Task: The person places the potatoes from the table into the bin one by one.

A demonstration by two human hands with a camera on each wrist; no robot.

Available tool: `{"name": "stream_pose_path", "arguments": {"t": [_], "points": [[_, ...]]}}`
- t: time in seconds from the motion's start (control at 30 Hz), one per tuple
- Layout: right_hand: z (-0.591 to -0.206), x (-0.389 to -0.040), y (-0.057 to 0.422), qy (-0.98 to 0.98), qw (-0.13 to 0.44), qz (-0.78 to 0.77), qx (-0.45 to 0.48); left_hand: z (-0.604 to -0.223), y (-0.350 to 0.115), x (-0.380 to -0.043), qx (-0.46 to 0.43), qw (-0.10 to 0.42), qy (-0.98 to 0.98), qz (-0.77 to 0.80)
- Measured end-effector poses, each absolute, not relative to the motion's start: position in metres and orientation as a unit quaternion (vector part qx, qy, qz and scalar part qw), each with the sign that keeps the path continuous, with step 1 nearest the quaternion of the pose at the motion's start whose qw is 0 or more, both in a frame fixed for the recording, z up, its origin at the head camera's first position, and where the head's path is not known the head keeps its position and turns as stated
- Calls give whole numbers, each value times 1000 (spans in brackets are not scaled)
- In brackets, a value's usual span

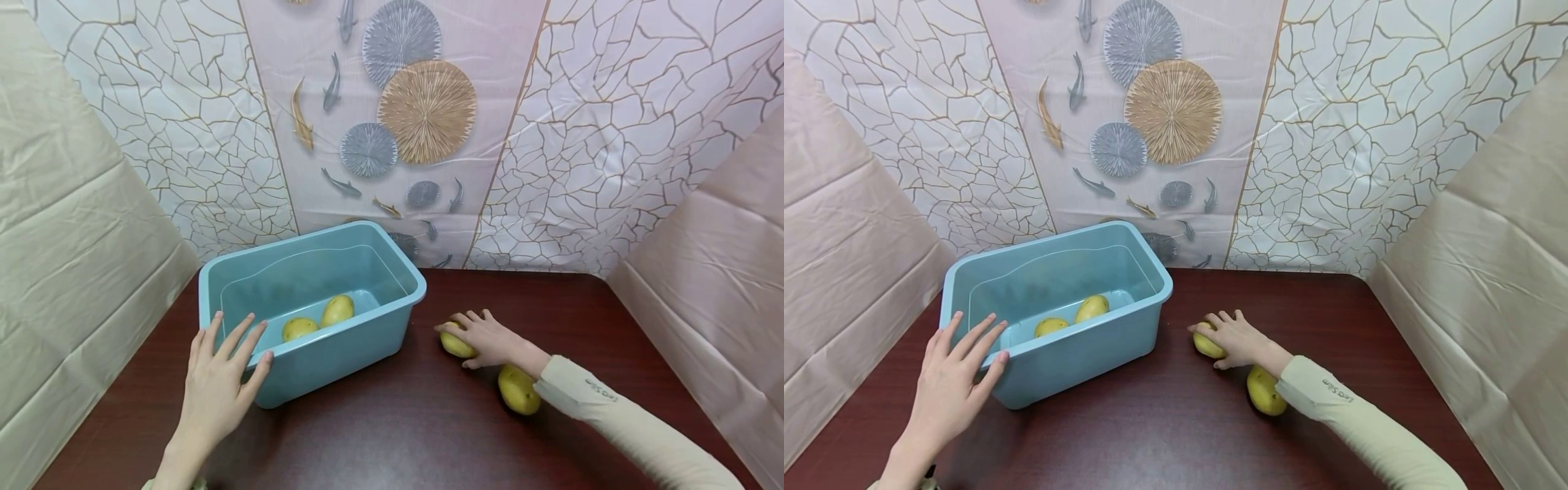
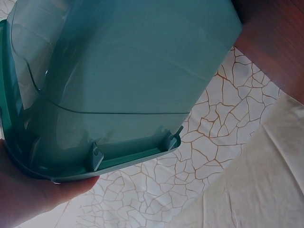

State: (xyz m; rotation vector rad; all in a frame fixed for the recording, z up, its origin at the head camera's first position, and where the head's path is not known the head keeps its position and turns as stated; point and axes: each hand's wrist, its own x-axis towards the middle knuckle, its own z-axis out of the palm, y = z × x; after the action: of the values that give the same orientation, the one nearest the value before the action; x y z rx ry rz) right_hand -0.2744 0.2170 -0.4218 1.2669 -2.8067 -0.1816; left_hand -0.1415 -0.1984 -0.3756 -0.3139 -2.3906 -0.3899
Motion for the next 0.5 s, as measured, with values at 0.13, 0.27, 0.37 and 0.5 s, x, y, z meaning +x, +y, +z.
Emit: {"name": "stream_pose_path", "arguments": {"t": [0.13,0.27,0.37,0.5], "points": [[-422,-274,216,-909,24,-63,411,-376,-199,-141,-121,343,-919,-149],[-422,-275,214,-907,23,-62,416,-375,-199,-142,-121,343,-920,-148],[-424,-277,214,-906,24,-67,418,-375,-199,-142,-122,343,-919,-149],[-426,-278,214,-905,27,-72,419,-376,-199,-142,-124,341,-919,-151]]}}
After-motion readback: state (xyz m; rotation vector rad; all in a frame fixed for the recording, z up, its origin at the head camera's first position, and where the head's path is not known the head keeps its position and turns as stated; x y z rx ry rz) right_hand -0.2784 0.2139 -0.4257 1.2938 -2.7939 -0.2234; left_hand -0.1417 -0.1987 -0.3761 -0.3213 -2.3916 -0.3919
